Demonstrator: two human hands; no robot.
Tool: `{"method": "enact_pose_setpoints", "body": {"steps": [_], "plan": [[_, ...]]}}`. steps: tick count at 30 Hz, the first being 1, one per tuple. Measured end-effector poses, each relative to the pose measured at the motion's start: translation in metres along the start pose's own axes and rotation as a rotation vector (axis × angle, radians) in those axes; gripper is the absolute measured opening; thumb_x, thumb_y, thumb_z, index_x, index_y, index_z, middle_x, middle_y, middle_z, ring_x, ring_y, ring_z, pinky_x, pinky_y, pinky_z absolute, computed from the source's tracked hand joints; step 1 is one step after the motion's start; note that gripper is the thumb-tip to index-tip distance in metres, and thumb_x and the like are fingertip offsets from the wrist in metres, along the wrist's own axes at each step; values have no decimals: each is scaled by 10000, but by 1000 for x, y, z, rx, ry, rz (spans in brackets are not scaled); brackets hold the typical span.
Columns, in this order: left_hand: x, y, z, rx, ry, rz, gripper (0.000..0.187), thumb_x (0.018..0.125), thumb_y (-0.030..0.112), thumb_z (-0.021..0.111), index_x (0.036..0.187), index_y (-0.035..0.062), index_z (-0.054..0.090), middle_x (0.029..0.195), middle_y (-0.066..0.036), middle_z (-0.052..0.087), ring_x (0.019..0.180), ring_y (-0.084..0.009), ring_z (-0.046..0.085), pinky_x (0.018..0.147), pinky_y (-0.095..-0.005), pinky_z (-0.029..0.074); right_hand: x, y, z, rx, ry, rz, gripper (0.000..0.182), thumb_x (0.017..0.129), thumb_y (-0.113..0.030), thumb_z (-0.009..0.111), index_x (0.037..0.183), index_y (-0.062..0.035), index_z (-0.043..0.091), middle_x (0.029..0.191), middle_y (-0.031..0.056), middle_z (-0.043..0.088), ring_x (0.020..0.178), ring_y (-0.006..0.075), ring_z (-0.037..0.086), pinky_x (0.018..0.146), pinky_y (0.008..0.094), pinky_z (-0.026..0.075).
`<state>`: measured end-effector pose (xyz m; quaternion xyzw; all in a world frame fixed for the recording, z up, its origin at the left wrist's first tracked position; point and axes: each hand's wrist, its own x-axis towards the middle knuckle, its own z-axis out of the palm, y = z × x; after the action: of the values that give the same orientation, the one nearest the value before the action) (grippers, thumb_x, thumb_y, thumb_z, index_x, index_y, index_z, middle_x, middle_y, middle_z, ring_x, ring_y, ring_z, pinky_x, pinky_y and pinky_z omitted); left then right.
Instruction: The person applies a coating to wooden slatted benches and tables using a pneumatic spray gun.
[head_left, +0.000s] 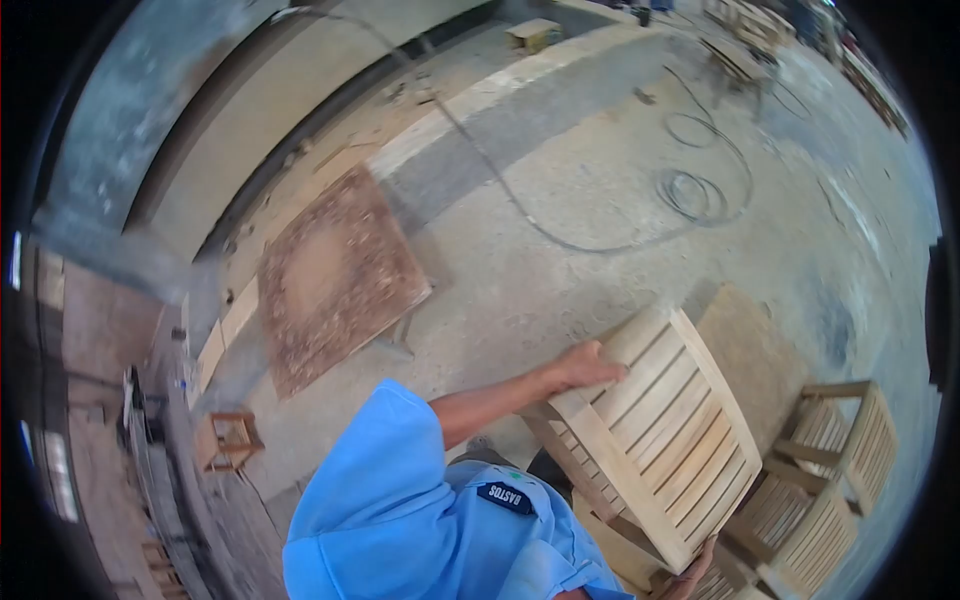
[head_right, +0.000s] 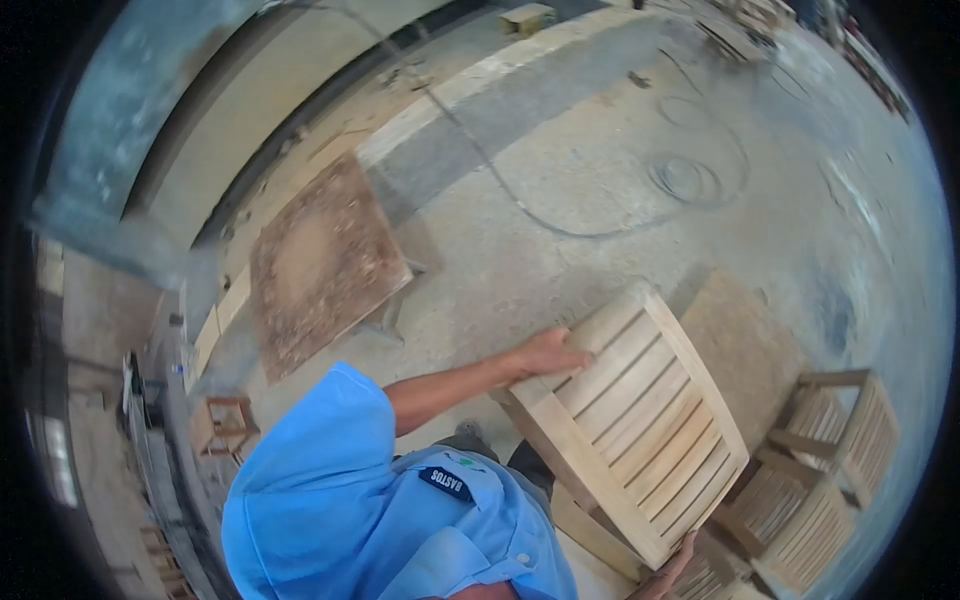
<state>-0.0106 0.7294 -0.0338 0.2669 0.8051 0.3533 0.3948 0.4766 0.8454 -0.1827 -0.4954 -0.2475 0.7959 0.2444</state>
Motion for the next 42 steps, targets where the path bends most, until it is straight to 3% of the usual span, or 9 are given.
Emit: {"method": "enact_pose_setpoints", "body": {"steps": [5,8,13,20,29,36,38,41,42], "plan": [[-198,68,-12,-168,319,41,616,815,385,739,1222,-52,592,1119,-130,658,1013,-183,619,882,-310,483,36,-97,-4,-199,-418,-219,419,972,-339,531,1208,5,567,1076,82,639,963,186,623,849,339,509],[-266,22,33,-346,558,187,616,814,386,738,1223,-51,590,1134,-118,650,1018,-172,612,887,-306,479,67,-133,8,-254,-514,-327,397,929,-281,599,1204,5,573,1084,84,627,996,192,611,866,355,505],[-419,1,-33,-464,964,163,523,827,315,746,1185,-44,622,1079,-98,677,978,-166,626,877,-311,488,-36,-198,186,-481,-680,-470,503,883,-312,640,1249,23,563,1142,113,612,1023,196,607,877,351,502],[-556,-89,-84,-781,1196,286,399,878,313,711,1050,-43,656,939,-86,689,758,-95,637,669,-236,510,-162,-134,392,-588,-1109,-565,463,886,-314,640,1150,65,612,965,80,666,813,119,629,713,268,502],[-573,-181,-164,-962,1335,106,455,890,342,695,1123,-45,644,951,-99,696,778,-166,677,691,-287,540,-134,-33,578,-725,-1300,-270,375,875,-349,676,960,17,674,827,58,663,686,105,611,605,270,476],[-541,-198,-285,-1231,1360,144,673,927,568,523,1225,-31,594,1082,-134,674,951,-251,658,819,-375,526,-152,-9,745,-620,-1406,105,524,984,-457,499,1185,20,577,1029,113,677,890,194,674,787,332,551],[-520,-181,-296,-1327,1468,460,708,930,604,488,1244,-23,582,1090,-137,666,973,-250,647,835,-380,516,-135,-1,781,-667,-1536,112,582,980,-517,472,1205,11,565,1011,119,677,912,197,670,787,343,550],[-498,-244,-276,-966,1449,312,568,959,530,485,1170,13,593,1022,-124,670,893,-231,659,782,-383,536,-97,29,788,-634,-1523,-196,579,973,-515,493,1207,11,554,1010,119,675,865,221,685,779,348,550],[-478,-256,-268,-532,1618,-70,430,951,427,556,1098,25,598,894,-79,645,780,-195,641,696,-334,523,-91,43,788,-850,-1377,-455,556,935,-493,582,1173,10,561,973,102,667,815,200,675,721,327,547]]}}
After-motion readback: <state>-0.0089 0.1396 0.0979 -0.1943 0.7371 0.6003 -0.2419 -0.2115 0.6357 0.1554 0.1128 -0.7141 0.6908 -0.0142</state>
